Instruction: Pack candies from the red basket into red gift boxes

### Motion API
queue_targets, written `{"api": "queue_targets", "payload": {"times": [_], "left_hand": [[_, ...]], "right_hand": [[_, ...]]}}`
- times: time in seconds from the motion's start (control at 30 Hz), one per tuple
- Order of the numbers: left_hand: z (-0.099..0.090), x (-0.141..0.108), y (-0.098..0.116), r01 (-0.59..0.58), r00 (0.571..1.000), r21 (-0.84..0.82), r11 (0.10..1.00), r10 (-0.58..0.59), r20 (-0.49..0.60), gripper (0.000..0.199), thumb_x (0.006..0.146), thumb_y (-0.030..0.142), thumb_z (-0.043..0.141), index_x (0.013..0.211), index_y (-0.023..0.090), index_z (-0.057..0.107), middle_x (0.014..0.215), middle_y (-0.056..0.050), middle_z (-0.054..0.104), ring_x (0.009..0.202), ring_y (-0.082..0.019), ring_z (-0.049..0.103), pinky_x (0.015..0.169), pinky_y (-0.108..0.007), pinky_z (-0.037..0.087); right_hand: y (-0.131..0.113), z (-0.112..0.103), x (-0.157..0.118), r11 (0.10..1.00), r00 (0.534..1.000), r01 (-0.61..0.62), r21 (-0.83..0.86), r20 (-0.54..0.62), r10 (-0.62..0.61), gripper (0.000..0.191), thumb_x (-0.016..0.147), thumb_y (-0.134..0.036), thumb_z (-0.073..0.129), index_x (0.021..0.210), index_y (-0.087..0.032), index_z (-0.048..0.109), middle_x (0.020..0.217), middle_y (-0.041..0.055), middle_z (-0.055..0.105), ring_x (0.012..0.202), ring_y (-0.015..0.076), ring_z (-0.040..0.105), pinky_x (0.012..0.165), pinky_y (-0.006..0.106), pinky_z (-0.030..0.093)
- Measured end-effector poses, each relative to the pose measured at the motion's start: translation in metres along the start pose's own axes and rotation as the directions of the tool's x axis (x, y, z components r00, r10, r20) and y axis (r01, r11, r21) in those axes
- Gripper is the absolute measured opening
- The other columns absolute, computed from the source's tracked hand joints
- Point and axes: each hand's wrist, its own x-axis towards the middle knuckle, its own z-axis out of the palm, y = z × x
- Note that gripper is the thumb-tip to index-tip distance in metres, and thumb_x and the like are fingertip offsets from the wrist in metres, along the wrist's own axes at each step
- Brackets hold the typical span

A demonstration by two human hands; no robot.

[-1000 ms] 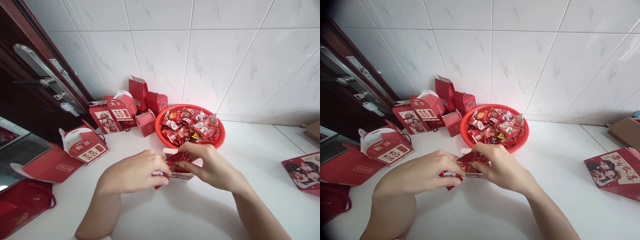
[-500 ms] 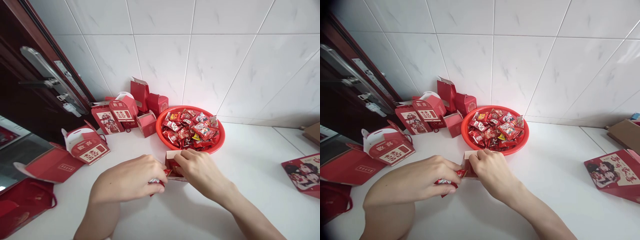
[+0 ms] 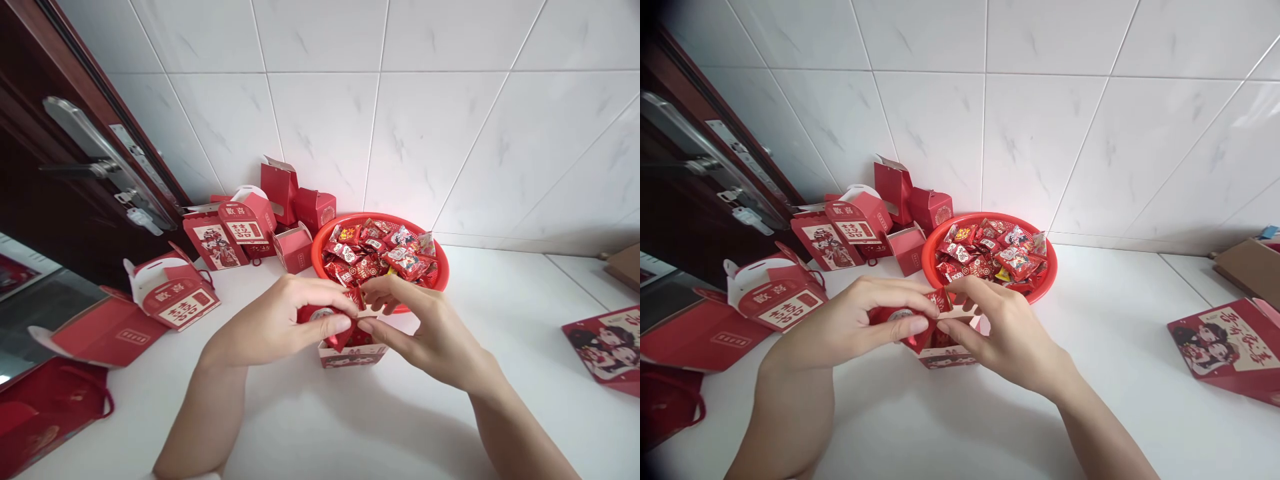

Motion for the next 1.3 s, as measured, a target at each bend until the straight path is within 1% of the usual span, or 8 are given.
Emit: {"api": "queue_targets", "payload": {"times": [0.23,0.37,0.47,0.67,0.77,1.03,1.2,1.3], "left_hand": [[0.004,0.001,-0.002,0.071,0.995,-0.011,0.997,-0.072,-0.074,0.02,0.097,0.034,0.063,0.111,0.02,0.065,0.105,-0.004,0.073,0.096,-0.018,0.069,0.077,-0.026,0.055],[0.002,0.001,0.001,0.114,0.991,0.105,0.988,-0.121,0.057,0.018,0.097,0.03,0.06,0.111,0.021,0.067,0.094,0.001,0.073,0.076,-0.013,0.065,0.067,-0.022,0.051],[-0.003,-0.004,0.0,0.11,0.987,0.157,0.981,-0.126,0.095,0.024,0.097,0.03,0.06,0.118,0.022,0.069,0.096,0.001,0.075,0.072,-0.012,0.064,0.064,-0.021,0.05],[-0.015,-0.013,-0.004,0.161,0.977,0.118,0.98,-0.142,-0.156,0.021,0.099,0.038,0.059,0.105,0.022,0.071,0.103,-0.002,0.077,0.091,-0.018,0.071,0.078,-0.024,0.055],[-0.014,-0.012,-0.001,0.137,0.979,0.163,0.977,-0.109,-0.172,0.02,0.1,0.036,0.056,0.107,0.021,0.068,0.107,-0.003,0.075,0.097,-0.018,0.069,0.085,-0.026,0.055],[0.011,0.003,-0.001,0.07,0.995,0.073,0.995,-0.064,-0.082,0.022,0.098,0.026,0.054,0.119,0.023,0.059,0.119,-0.005,0.069,0.108,-0.02,0.066,0.082,-0.028,0.056],[0.01,0.003,-0.003,0.116,0.99,0.079,0.99,-0.108,-0.093,0.034,0.092,0.026,0.062,0.125,0.027,0.056,0.127,-0.005,0.066,0.114,-0.022,0.064,0.086,-0.031,0.055],[0.004,0.002,-0.005,0.145,0.986,0.217,0.965,-0.124,-0.11,0.013,0.089,0.026,0.063,0.102,0.024,0.06,0.118,-0.004,0.064,0.107,-0.021,0.064,0.093,-0.033,0.052]], "right_hand": [[-0.001,0.007,0.005,0.966,0.995,-0.089,0.241,-0.013,0.095,0.018,0.097,-0.024,0.065,0.115,-0.022,0.065,0.106,0.0044,0.076,0.086,0.0173,0.074,0.079,0.031,0.062],[0.0,0.009,0.007,0.963,0.994,-0.095,0.253,-0.021,0.104,0.009,0.097,-0.023,0.062,0.1,-0.02,0.07,0.104,0.0063,0.076,0.084,0.0177,0.074,0.077,0.031,0.062],[0.002,0.004,0.006,0.977,0.994,-0.109,0.184,-0.006,0.113,0.011,0.096,-0.018,0.06,0.092,-0.02,0.07,0.089,0.003,0.077,0.081,0.0169,0.073,0.074,0.027,0.059],[0.003,0.005,0.003,0.982,0.986,-0.059,-0.177,0.144,0.085,0.022,0.093,-0.006,0.056,0.09,-0.019,0.074,0.08,0.0027,0.072,0.067,0.0141,0.061,0.06,0.025,0.044],[0.004,0.013,0.005,0.98,0.976,-0.012,-0.2,0.213,0.055,0.025,0.094,-0.005,0.054,0.089,-0.019,0.074,0.08,0.0033,0.072,0.069,0.0145,0.061,0.061,0.025,0.042],[0.002,0.007,0.006,0.97,0.995,-0.095,0.223,0.039,0.088,0.019,0.097,-0.028,0.069,0.114,-0.021,0.067,0.097,0.0025,0.077,0.079,0.0149,0.069,0.07,0.025,0.056],[0.004,0.008,0.007,0.976,0.994,-0.048,0.211,-0.081,0.066,0.005,0.096,-0.018,0.064,0.093,-0.021,0.067,0.084,-0.001,0.074,0.075,0.013,0.069,0.069,0.023,0.056],[0.005,0.001,0.007,0.994,0.997,-0.03,0.101,-0.071,0.037,0.009,0.095,-0.015,0.063,0.089,-0.021,0.067,0.082,-0.0009,0.073,0.073,0.0131,0.067,0.066,0.022,0.053]]}}
